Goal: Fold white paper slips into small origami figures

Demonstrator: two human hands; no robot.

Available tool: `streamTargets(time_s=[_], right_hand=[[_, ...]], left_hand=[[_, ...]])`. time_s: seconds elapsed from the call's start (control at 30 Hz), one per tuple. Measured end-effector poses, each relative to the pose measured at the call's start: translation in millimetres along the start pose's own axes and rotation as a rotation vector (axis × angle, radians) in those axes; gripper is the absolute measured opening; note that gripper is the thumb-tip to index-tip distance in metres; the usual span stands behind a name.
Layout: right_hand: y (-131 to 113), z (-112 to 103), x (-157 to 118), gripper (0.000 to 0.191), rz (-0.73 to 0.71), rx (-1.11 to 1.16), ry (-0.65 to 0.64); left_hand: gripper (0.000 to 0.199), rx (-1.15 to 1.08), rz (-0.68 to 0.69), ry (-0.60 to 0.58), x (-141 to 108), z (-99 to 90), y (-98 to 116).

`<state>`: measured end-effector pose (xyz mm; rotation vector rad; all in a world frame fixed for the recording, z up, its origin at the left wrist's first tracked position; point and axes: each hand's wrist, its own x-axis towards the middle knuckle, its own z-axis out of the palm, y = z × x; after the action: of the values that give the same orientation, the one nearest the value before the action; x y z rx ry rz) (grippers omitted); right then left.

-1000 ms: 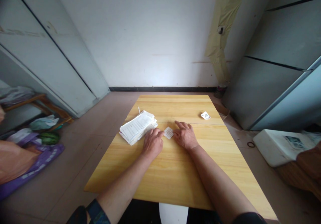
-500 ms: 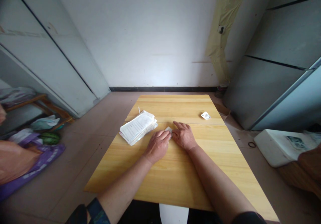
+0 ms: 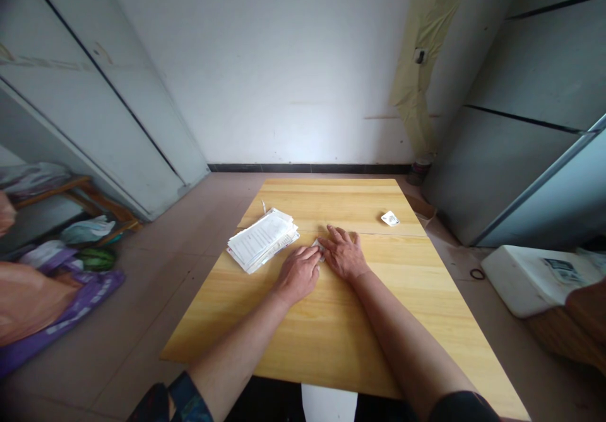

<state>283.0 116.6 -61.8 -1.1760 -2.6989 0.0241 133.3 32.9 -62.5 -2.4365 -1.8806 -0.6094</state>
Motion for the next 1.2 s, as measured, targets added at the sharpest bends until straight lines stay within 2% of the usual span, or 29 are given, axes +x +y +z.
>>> streamTargets(time_s=[0.17,0.33,0.57,0.8,1.0,1.1,1.2], right_hand=[[4,-1,-3,0.039,-0.008,0.064,0.035],[5,3,-4,0.034,-0.054,0.115,0.078],[7,8,-3,0.027,-0.087,0.221,0.167],[9,15,2,0.016,-0.062,0.406,0.256],[4,11,4,0.013,-0.087,0.541,0.243],[2,10,3,0.011,-0.012,0.614,0.252],[4,12,2,0.010,0.088,0.695,0.317]], left_hand=[[0.037,0.002,-0.128,0.069,1,3.6,-6],[0.042,0.033,-0.231,0.053,3,5.7,-7],[0.046,-0.042,-0.205,0.114,3,5.5,-8],[0.061,-0.131,-0.139,0.214,1,16.8,-14],[0.070,-0.208,-0.064,0.283,1,16.6,-15],[0.061,-0.225,-0.056,0.360,1,13.2,-13],[0.034,-0.197,-0.113,0.479,0,9.5,-12]])
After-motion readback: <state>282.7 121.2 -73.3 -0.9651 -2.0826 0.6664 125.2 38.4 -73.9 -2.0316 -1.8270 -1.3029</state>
